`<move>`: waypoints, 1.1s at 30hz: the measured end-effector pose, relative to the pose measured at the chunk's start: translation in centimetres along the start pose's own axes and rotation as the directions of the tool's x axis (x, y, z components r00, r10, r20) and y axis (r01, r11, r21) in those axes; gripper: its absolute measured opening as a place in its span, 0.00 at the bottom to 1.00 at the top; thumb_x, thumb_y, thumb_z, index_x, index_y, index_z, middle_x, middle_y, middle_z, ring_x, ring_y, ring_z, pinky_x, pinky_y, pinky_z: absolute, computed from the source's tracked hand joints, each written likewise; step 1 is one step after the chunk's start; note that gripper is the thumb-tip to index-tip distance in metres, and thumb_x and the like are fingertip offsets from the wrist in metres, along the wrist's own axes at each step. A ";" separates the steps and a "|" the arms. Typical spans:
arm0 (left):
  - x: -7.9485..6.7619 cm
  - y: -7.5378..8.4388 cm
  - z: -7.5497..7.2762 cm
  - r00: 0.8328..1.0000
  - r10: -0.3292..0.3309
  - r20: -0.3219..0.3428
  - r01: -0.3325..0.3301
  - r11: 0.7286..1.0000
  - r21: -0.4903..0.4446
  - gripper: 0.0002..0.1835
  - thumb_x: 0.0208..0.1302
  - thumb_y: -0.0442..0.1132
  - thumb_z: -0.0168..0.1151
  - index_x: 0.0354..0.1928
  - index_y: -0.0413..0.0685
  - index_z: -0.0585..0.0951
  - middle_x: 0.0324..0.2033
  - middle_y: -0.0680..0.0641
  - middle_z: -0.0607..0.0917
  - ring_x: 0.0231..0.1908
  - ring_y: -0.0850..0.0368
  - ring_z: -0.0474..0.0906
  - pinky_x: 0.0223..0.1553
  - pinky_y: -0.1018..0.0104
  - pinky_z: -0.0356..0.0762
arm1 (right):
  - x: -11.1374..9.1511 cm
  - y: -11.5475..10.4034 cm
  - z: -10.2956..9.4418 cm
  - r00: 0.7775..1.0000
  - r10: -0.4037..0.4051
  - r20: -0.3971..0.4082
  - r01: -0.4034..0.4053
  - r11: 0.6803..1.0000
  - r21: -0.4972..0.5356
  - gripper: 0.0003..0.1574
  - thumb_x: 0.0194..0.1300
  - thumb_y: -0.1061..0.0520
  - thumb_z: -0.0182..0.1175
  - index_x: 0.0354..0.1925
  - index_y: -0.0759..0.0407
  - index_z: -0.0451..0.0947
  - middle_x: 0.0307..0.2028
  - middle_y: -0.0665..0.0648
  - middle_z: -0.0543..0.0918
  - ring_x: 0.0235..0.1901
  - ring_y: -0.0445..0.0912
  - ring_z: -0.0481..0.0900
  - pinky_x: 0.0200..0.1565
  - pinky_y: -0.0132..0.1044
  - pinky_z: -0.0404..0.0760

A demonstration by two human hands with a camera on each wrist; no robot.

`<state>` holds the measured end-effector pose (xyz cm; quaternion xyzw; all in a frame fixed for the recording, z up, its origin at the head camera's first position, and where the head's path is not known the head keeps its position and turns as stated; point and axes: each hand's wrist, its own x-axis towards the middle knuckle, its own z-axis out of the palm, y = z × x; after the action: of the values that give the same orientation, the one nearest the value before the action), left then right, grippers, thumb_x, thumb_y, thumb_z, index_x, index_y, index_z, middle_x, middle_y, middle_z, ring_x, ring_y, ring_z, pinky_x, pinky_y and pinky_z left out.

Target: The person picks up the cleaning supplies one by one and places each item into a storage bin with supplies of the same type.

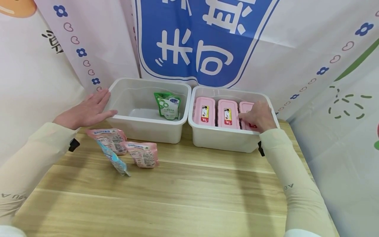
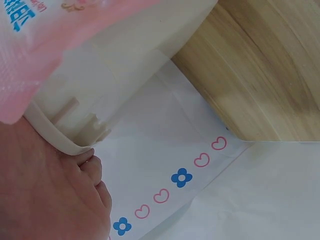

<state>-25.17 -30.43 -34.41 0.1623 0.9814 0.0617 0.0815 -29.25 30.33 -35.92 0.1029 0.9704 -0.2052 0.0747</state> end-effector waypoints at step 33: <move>0.0 -0.1 0.0 1.000 0.004 0.001 -0.004 1.000 0.021 0.53 0.79 0.67 0.41 0.83 0.32 0.37 0.84 0.31 0.33 0.84 0.30 0.33 0.83 0.33 0.32 | -1.9 -0.3 -0.5 0.999 0.025 0.027 -0.024 0.999 -0.045 0.35 0.64 0.35 0.71 0.45 0.67 0.85 0.17 0.53 0.69 0.22 0.50 0.76 0.24 0.36 0.68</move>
<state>-25.24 -30.52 -34.44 0.1651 0.9817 0.0513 0.0801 -27.51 29.91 -34.96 0.1101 0.9723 -0.1841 0.0926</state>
